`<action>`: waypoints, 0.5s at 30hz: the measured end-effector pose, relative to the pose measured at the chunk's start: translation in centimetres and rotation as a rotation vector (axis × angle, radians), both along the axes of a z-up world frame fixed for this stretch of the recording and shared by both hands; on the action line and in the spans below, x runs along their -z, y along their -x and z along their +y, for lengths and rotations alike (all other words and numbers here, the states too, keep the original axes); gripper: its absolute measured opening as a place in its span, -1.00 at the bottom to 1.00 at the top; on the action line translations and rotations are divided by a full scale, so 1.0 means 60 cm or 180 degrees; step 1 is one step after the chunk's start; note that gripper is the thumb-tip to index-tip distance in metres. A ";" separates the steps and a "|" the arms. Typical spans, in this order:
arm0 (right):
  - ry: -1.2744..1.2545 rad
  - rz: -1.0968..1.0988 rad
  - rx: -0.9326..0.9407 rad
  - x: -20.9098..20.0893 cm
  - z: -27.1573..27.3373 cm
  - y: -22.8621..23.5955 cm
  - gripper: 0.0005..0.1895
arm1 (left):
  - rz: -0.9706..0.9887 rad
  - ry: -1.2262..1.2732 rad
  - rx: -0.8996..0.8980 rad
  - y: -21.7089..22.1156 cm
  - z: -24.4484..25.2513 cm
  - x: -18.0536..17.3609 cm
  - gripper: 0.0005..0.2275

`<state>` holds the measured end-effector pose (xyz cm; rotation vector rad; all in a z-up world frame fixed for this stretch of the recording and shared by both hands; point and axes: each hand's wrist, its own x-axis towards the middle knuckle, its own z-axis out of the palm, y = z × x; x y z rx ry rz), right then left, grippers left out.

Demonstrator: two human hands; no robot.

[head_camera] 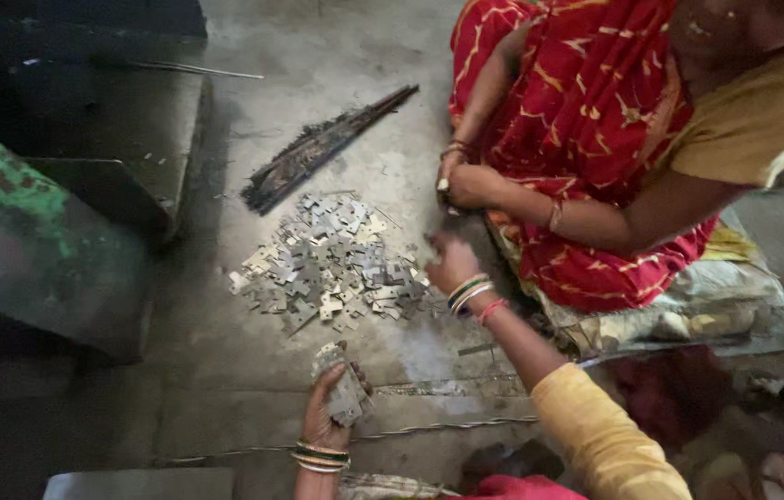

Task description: The person sits on the floor and sorts small metal pieces from a pile, picking them up and stacking them into neat bundles. The person handles the parts by hand, organizing them into groups while another person works nearby.

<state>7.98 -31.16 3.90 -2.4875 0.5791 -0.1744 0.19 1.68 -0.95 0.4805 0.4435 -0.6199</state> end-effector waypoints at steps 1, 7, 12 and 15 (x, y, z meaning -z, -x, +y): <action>0.0152 0.0064 -0.0113 0.021 0.010 0.002 -0.60 | -0.0063 -0.0050 0.0031 -0.004 0.002 -0.008 -0.66; 0.0498 0.0989 -0.0325 0.093 0.048 -0.013 -0.71 | -0.0261 -0.0428 0.0157 -0.005 0.019 -0.005 -0.60; 0.0271 0.0673 -0.0117 0.142 0.041 -0.026 -0.65 | 0.0096 -0.0296 0.0132 -0.012 0.021 0.064 -0.75; 0.0240 -0.0115 -0.0181 0.181 0.025 -0.013 -0.68 | 0.0050 -0.0235 0.0043 -0.009 0.015 0.088 -0.69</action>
